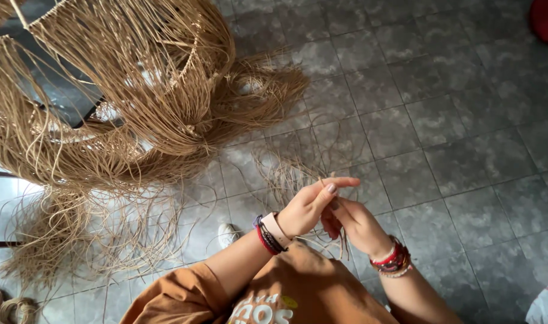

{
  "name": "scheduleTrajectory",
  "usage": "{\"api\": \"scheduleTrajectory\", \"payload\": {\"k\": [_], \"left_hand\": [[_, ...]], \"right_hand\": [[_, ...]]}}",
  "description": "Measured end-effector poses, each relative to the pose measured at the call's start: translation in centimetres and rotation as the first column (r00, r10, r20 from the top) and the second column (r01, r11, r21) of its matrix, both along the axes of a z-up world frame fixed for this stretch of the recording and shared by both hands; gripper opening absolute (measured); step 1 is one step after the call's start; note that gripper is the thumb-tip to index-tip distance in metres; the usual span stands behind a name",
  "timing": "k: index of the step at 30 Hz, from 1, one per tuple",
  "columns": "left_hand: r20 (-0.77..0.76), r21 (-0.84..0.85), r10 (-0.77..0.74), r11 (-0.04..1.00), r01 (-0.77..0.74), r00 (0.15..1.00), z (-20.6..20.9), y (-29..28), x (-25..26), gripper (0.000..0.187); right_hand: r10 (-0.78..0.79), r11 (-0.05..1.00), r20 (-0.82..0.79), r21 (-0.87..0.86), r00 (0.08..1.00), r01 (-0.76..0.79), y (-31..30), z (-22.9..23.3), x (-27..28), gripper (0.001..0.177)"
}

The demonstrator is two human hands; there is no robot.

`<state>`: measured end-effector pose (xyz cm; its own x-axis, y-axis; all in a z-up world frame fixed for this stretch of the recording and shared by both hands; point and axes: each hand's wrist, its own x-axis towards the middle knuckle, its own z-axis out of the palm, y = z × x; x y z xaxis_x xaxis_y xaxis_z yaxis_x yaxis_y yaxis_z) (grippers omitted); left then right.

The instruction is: Weaving natural fibers into a large circular frame to create a piece of furniture

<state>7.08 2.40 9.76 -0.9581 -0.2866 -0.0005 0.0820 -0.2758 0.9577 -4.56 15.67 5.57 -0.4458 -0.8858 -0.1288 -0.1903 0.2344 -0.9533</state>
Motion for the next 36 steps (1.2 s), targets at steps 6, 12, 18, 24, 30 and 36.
{"api": "scheduleTrajectory", "payload": {"k": [6,12,18,24,30,36], "left_hand": [[-0.191,-0.172,0.013,0.984,-0.046,0.982,-1.8,-0.5,-1.1,0.036],[-0.148,-0.044,0.396,0.913,-0.406,0.906,0.2,-4.6,0.0,0.063],[-0.121,0.017,0.690,0.721,-0.693,0.714,-5.7,-9.1,2.7,0.034],[-0.282,-0.952,0.738,-0.135,-0.275,0.613,-1.0,-2.9,3.4,0.099],[0.088,-0.968,0.167,0.246,0.045,0.982,-3.4,-1.3,3.2,0.062],[0.310,-0.945,0.695,0.302,0.128,0.649,-5.3,-10.4,13.7,0.036]], "right_hand": [[0.194,0.980,0.085,-0.057,0.977,-0.190,1.3,-2.3,-1.1,0.040],[0.002,0.997,0.022,0.072,1.000,-0.003,5.3,-0.9,-5.6,0.019],[0.008,0.936,-0.048,0.352,0.999,0.010,8.9,-0.1,-10.2,0.028],[0.202,0.945,-0.309,0.311,0.929,-0.102,3.2,1.9,-6.5,0.022],[0.449,0.891,-0.497,0.313,0.742,-0.329,-1.1,3.5,-4.7,0.023],[0.357,0.888,-0.376,0.422,0.855,-0.186,-0.3,4.2,-11.0,0.016]]}}
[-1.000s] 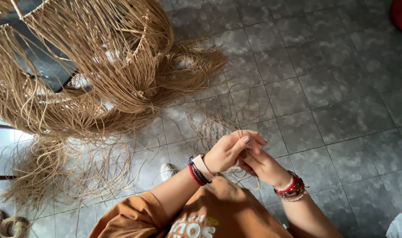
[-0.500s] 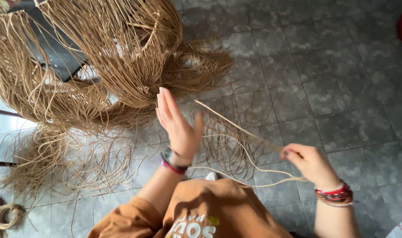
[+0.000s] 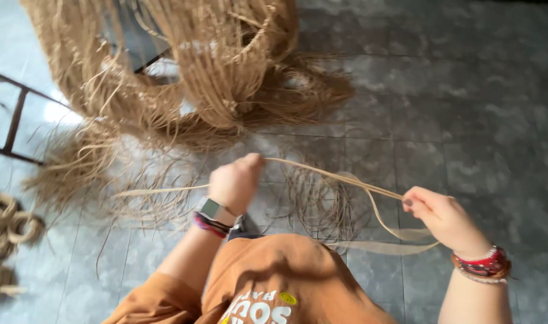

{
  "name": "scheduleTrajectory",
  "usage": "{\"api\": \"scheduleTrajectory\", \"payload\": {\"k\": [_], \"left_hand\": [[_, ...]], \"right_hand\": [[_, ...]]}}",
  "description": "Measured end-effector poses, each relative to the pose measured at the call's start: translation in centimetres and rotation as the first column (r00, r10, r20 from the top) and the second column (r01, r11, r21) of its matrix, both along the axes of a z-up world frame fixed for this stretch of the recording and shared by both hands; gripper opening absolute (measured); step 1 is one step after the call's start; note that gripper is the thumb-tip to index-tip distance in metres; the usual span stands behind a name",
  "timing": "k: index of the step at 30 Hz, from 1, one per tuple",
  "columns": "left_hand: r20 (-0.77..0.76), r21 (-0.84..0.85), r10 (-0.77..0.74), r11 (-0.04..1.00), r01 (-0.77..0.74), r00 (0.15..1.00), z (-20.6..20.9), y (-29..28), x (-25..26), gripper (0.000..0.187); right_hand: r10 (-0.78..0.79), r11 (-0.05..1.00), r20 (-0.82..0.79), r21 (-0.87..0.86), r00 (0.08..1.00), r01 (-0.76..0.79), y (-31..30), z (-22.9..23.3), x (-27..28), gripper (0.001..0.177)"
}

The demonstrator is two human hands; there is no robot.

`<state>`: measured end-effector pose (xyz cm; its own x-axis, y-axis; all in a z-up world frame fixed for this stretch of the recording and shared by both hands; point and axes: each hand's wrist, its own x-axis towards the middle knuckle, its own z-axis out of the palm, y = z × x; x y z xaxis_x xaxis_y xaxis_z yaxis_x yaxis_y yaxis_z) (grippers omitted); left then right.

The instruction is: Weaving natural fibers into a large circular frame to create a piece of furniture

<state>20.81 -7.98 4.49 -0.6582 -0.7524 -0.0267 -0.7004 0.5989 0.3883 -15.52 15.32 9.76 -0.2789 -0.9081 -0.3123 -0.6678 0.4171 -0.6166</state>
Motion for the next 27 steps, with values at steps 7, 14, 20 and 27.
{"api": "scheduleTrajectory", "payload": {"k": [7,14,20,27], "left_hand": [[-0.219,-0.091,-0.138,0.989,0.121,0.966,7.5,2.0,-0.9,0.089],[0.069,-0.018,0.078,0.997,-0.077,0.995,5.0,-4.1,7.4,0.019],[0.096,-0.330,0.149,0.938,-0.109,0.984,-4.0,-13.2,13.0,0.077],[-0.233,0.281,-0.048,0.953,0.114,0.971,7.6,-15.7,12.1,0.034]], "right_hand": [[0.326,0.943,0.013,-0.073,0.945,-0.325,-10.9,0.3,9.2,0.014],[0.362,0.932,0.045,-0.029,0.931,-0.361,-19.0,2.7,10.3,0.022],[0.438,0.899,-0.024,0.022,0.899,-0.438,-27.0,2.5,14.1,0.022],[0.565,0.824,-0.029,-0.032,0.824,-0.566,-35.3,3.2,23.0,0.021]]}}
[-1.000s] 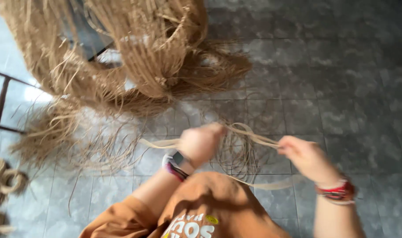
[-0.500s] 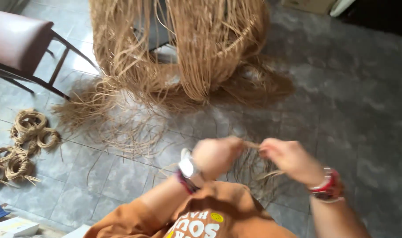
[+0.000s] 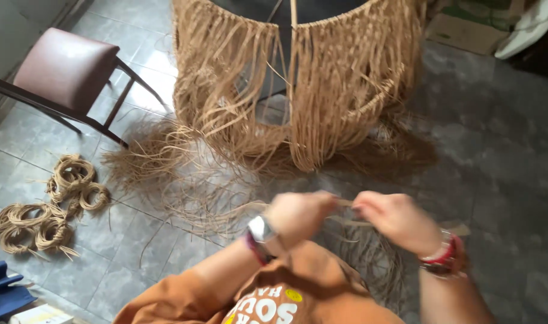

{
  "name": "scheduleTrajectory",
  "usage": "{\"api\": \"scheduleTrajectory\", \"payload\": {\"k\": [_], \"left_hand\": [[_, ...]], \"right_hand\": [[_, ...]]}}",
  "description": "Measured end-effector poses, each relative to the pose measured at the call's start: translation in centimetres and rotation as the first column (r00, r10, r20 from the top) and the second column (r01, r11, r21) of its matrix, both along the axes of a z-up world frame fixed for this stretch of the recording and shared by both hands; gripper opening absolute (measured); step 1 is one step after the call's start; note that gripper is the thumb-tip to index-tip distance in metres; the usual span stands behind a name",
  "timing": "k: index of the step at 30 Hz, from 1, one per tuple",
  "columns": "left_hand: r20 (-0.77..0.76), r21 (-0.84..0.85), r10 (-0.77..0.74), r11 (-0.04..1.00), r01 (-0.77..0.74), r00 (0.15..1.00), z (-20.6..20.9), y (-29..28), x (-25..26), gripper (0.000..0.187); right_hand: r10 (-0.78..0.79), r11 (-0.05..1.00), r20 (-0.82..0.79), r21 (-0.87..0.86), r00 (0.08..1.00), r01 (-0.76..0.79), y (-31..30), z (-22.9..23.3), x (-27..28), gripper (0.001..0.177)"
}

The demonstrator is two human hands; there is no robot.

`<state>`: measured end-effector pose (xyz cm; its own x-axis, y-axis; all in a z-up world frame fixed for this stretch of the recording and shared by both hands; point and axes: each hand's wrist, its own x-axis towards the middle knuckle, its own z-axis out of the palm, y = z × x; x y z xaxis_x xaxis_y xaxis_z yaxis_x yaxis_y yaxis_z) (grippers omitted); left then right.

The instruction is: Weaving natural fibers into a large circular frame to create a piece of furniture

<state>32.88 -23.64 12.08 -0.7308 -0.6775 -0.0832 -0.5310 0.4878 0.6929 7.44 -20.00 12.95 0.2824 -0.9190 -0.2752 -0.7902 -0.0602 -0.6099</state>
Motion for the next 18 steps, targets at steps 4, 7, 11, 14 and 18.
{"api": "scheduleTrajectory", "payload": {"k": [4,7,11,14,18], "left_hand": [[0.507,-0.289,0.324,0.937,-0.197,0.799,-7.5,-6.6,11.7,0.014],[0.423,-0.572,0.481,0.799,-0.185,0.768,-4.4,-7.6,12.4,0.018],[-0.230,-0.319,0.070,0.937,-0.143,0.971,2.0,-7.4,4.9,0.082],[-0.069,-0.219,0.194,0.954,-0.205,0.978,0.1,-7.5,5.2,0.032],[0.363,-0.139,0.492,0.868,-0.476,0.791,-3.3,-13.1,13.4,0.046]], "right_hand": [[-0.140,0.990,-0.049,0.012,0.989,0.140,-2.5,0.8,-1.8,0.022],[-0.082,0.997,-0.110,0.005,0.991,0.083,-5.3,1.2,1.2,0.023],[0.140,0.986,-0.159,-0.068,0.977,-0.152,-9.2,-1.5,7.2,0.019],[0.120,0.992,-0.068,-0.013,0.990,-0.122,-12.1,1.3,8.7,0.018],[0.018,1.000,-0.062,0.003,0.998,-0.018,-17.0,-0.8,2.4,0.025]]}}
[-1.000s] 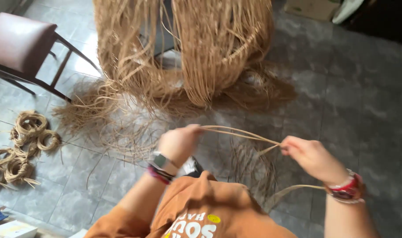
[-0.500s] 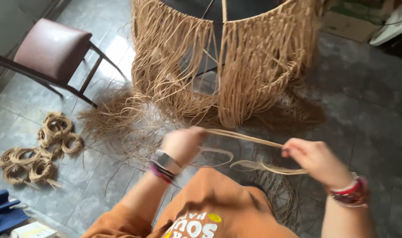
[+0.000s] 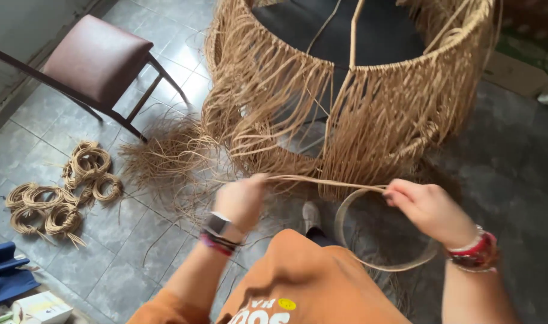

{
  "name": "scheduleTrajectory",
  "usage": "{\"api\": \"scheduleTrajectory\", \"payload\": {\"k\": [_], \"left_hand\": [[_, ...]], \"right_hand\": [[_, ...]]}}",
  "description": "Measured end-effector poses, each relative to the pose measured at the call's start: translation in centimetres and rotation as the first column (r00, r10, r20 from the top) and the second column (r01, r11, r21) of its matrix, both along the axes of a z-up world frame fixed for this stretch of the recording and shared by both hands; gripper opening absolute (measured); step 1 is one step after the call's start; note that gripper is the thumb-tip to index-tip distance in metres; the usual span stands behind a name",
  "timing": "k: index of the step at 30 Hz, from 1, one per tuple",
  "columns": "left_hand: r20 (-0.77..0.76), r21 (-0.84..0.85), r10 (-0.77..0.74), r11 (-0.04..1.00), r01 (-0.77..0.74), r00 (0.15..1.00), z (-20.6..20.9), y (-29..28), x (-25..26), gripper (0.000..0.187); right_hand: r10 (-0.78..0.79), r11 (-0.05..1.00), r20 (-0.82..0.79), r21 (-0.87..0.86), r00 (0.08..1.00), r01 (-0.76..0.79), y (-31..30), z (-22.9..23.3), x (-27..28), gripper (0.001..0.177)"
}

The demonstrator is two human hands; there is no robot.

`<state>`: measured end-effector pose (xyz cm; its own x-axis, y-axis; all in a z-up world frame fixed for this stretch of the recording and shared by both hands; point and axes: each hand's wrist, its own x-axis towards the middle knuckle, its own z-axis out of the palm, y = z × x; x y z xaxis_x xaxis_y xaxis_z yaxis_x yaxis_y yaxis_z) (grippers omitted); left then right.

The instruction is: Weaving natural fibers into a large circular frame to create a piece of furniture

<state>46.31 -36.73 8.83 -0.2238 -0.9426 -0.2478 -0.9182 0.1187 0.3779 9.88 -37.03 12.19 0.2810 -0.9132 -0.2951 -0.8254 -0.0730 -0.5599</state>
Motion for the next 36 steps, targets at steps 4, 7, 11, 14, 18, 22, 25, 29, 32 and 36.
{"api": "scheduleTrajectory", "payload": {"k": [4,7,11,14,18,22,25,29,32,36], "left_hand": [[0.180,-0.230,-0.091,0.964,0.132,0.979,-0.2,-2.9,-0.7,0.030],[-0.122,-0.381,-0.367,0.875,0.297,0.922,1.2,-4.6,-7.9,0.079],[-0.258,-0.289,-0.240,0.943,0.163,0.936,-2.1,-6.4,-9.0,0.023],[0.162,-0.239,0.027,0.971,0.013,0.986,-6.8,-8.3,-3.2,0.014],[-0.004,-0.237,-0.062,0.970,0.059,0.998,-0.7,-10.5,-7.2,0.046],[-0.368,-0.150,-0.199,0.977,0.153,0.908,-0.1,-13.1,-13.4,0.089],[-0.408,-0.119,-0.144,0.987,0.104,0.902,-1.1,-13.8,-12.2,0.044],[-0.412,-0.317,-0.132,0.948,-0.006,0.902,-2.1,-15.1,-8.1,0.012],[-0.404,-0.331,-0.121,0.943,-0.022,0.907,-2.5,-16.2,-6.8,0.010],[-0.356,-0.328,-0.110,0.944,-0.014,0.928,-3.0,-16.8,-6.3,0.011]], "right_hand": [[0.099,0.995,-0.053,-0.007,0.994,-0.100,-3.9,0.6,2.5,0.022],[0.252,0.966,-0.028,-0.050,0.967,-0.253,-6.9,-0.8,5.1,0.021],[0.282,0.959,0.020,-0.027,0.959,-0.281,-10.8,2.1,3.6,0.020],[0.227,0.974,-0.054,0.020,0.972,-0.226,-14.3,0.8,-1.4,0.025],[0.303,0.953,-0.067,0.027,0.951,-0.302,-16.6,-1.1,0.4,0.021],[0.513,0.858,-0.026,-0.011,0.858,-0.513,-18.3,-3.6,2.3,0.022],[0.530,0.848,0.024,-0.032,0.848,-0.529,-19.7,-2.0,0.7,0.020],[0.465,0.885,0.054,-0.029,0.884,-0.464,-21.3,-3.1,-2.6,0.018],[0.475,0.880,0.022,-0.043,0.880,-0.474,-22.0,-3.8,-3.4,0.018],[0.454,0.886,-0.104,-0.050,0.885,-0.460,-22.4,-4.8,-3.0,0.020]]}}
